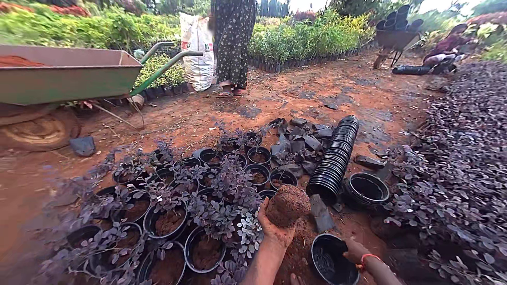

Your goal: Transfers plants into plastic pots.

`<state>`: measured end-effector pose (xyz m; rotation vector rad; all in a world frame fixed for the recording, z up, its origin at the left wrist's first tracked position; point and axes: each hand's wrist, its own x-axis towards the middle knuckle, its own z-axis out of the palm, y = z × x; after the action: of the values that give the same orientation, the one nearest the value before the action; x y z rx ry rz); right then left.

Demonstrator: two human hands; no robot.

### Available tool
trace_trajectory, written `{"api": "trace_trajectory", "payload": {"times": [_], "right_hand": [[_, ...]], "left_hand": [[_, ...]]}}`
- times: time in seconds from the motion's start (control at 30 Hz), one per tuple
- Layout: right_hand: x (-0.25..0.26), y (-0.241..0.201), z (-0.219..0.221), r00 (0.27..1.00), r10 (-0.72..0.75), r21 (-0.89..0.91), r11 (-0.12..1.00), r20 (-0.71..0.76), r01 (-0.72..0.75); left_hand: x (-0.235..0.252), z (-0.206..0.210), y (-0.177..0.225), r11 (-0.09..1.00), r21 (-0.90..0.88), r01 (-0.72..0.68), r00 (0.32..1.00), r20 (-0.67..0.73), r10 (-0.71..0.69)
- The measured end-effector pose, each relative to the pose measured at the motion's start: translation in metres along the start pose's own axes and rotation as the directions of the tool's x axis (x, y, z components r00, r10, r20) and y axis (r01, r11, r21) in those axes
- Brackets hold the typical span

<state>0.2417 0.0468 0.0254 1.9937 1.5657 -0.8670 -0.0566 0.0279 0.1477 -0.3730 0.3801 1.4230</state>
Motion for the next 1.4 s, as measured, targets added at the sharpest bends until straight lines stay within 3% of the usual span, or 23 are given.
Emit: {"api": "trace_trajectory", "payload": {"times": [0.13,0.27,0.37,0.47,0.5,0.57,0.67,0.73,0.8,0.9,0.97,1.07,1.17,1.23,1.3,1.4], "right_hand": [[-0.018,-0.030,-0.031,0.997,-0.068,0.023,0.997,-0.041,0.069],[-0.017,-0.070,-0.004,0.988,-0.141,0.159,0.976,-0.067,0.150],[-0.005,-0.080,0.017,0.982,-0.187,0.216,0.959,0.001,0.183],[-0.017,-0.074,-0.006,0.967,-0.235,0.373,0.892,-0.101,0.256],[-0.033,-0.075,-0.022,0.944,-0.267,0.457,0.827,-0.195,0.328],[-0.076,-0.084,-0.050,0.832,-0.393,0.532,0.641,-0.392,0.553],[-0.132,-0.108,-0.053,0.594,-0.580,0.311,0.518,-0.558,0.797],[-0.141,-0.119,-0.038,0.524,-0.621,0.158,0.545,-0.583,0.823],[-0.133,-0.122,-0.027,0.564,-0.569,0.125,0.629,-0.598,0.767],[-0.110,-0.112,-0.015,0.680,-0.516,0.289,0.643,-0.521,0.709],[-0.092,-0.103,-0.001,0.726,-0.488,0.416,0.601,-0.485,0.682],[-0.072,-0.094,0.020,0.816,-0.419,0.450,0.686,-0.398,0.572],[-0.063,-0.089,0.022,0.922,-0.276,0.405,0.836,-0.271,0.369],[-0.071,-0.087,0.014,0.942,-0.209,0.336,0.895,-0.263,0.293],[-0.078,-0.080,0.013,0.949,-0.181,0.309,0.915,-0.256,0.258],[-0.057,-0.080,0.028,0.977,-0.157,0.252,0.949,-0.142,0.189]], "left_hand": [[-0.004,0.009,0.007,1.000,0.007,-0.019,1.000,0.015,0.019],[-0.005,0.009,0.012,0.999,0.029,-0.040,0.999,0.034,0.039],[-0.001,0.000,0.017,0.997,0.046,-0.062,0.996,0.061,0.059],[0.004,-0.014,0.022,0.996,0.065,-0.066,0.996,0.068,0.062],[0.007,-0.020,0.023,0.995,0.075,-0.065,0.996,0.072,0.060],[0.012,-0.032,0.024,0.992,0.113,-0.059,0.996,0.074,0.051],[0.021,-0.049,0.020,0.976,0.209,-0.061,0.996,0.069,0.048],[0.027,-0.059,0.015,0.953,0.297,-0.062,0.996,0.076,0.041],[0.033,-0.068,0.010,0.925,0.376,-0.055,0.998,0.050,0.039],[0.040,-0.075,0.009,0.846,0.528,-0.078,0.997,0.026,0.076],[0.045,-0.078,0.009,0.713,0.691,-0.117,0.993,0.061,0.104],[0.057,-0.083,0.008,0.353,0.914,-0.202,0.979,0.178,0.100],[0.061,-0.079,-0.007,-0.205,0.957,-0.206,0.978,0.206,-0.023],[0.057,-0.086,-0.014,-0.588,0.764,-0.264,0.964,0.221,-0.146],[0.057,-0.087,-0.014,-0.772,0.588,-0.242,0.970,0.129,-0.206],[0.050,-0.080,-0.003,-0.825,0.542,-0.163,0.987,0.096,-0.131]]}}
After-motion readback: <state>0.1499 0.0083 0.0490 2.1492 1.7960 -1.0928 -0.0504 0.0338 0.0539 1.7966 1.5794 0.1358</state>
